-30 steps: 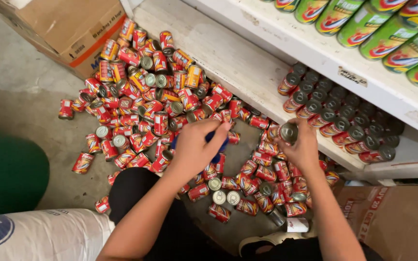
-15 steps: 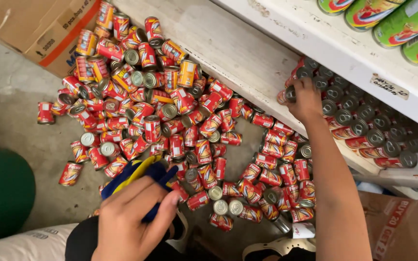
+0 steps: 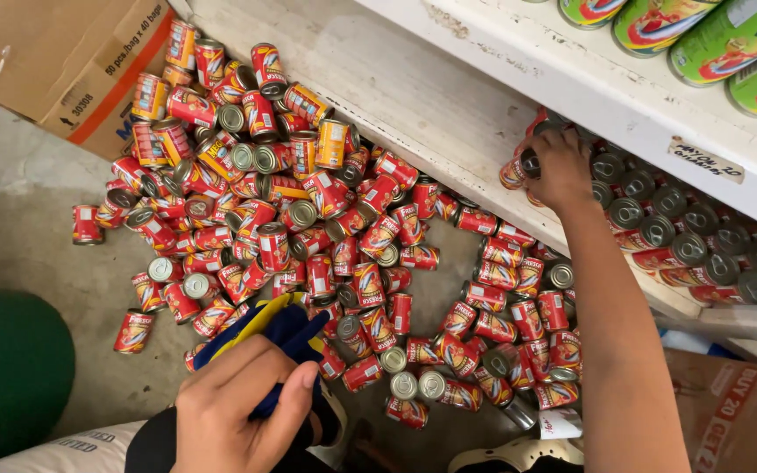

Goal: Wipe canned sardine tins with a cloth and place them on a storage shelf.

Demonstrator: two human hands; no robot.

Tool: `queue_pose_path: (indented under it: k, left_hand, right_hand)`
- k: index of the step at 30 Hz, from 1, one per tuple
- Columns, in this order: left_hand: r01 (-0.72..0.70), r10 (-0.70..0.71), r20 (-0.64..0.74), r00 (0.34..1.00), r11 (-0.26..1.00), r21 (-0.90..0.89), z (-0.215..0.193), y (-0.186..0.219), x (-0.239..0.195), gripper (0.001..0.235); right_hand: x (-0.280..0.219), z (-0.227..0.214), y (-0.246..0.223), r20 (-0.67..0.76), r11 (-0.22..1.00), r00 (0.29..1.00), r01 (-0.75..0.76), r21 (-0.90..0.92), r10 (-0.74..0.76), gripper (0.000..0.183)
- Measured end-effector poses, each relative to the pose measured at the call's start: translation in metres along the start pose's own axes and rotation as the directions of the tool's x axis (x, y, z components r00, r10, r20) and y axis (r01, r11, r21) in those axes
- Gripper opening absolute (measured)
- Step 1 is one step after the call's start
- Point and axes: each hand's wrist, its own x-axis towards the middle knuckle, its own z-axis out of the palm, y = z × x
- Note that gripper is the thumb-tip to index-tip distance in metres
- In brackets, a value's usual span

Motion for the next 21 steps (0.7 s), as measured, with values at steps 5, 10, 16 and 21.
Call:
queue_pose_path:
  k: [5,10,16,21]
  left_hand:
    - [0.005,-0.005,-0.001,1.0,1.0,-0.006,-0.002,0.002,0.001,0.018]
    - [-0.015,0.015,0.001,1.0,1.0,-0.024,-0.001,0.001,-0.001,0.017]
    - [-0.013,0.013,0.003,1.0,1.0,-0.007,0.0,0.001,0.0,0.017]
    - [0.02,-0.02,-0.004,1.0,1.0,0.001,0.004,0.008,0.002,0.019]
  right_hand:
    - [0.004,-0.003,-0.003,0.055,0.998,0.998,0.006,-0.061,-0.003,0.063]
    - [0.001,0.003,-0.005,0.012,0.988,0.999,0.052,-0.145,-0.051,0.063]
    - [-0.037,-0.025,-0.046,-0.181,0.998,0.982,0.047,-0.035,-0.053,0.088]
    - [-0.129,0.057,-0.079,0.089,0.9,0.897,0.435,-0.002,-0.433,0.036]
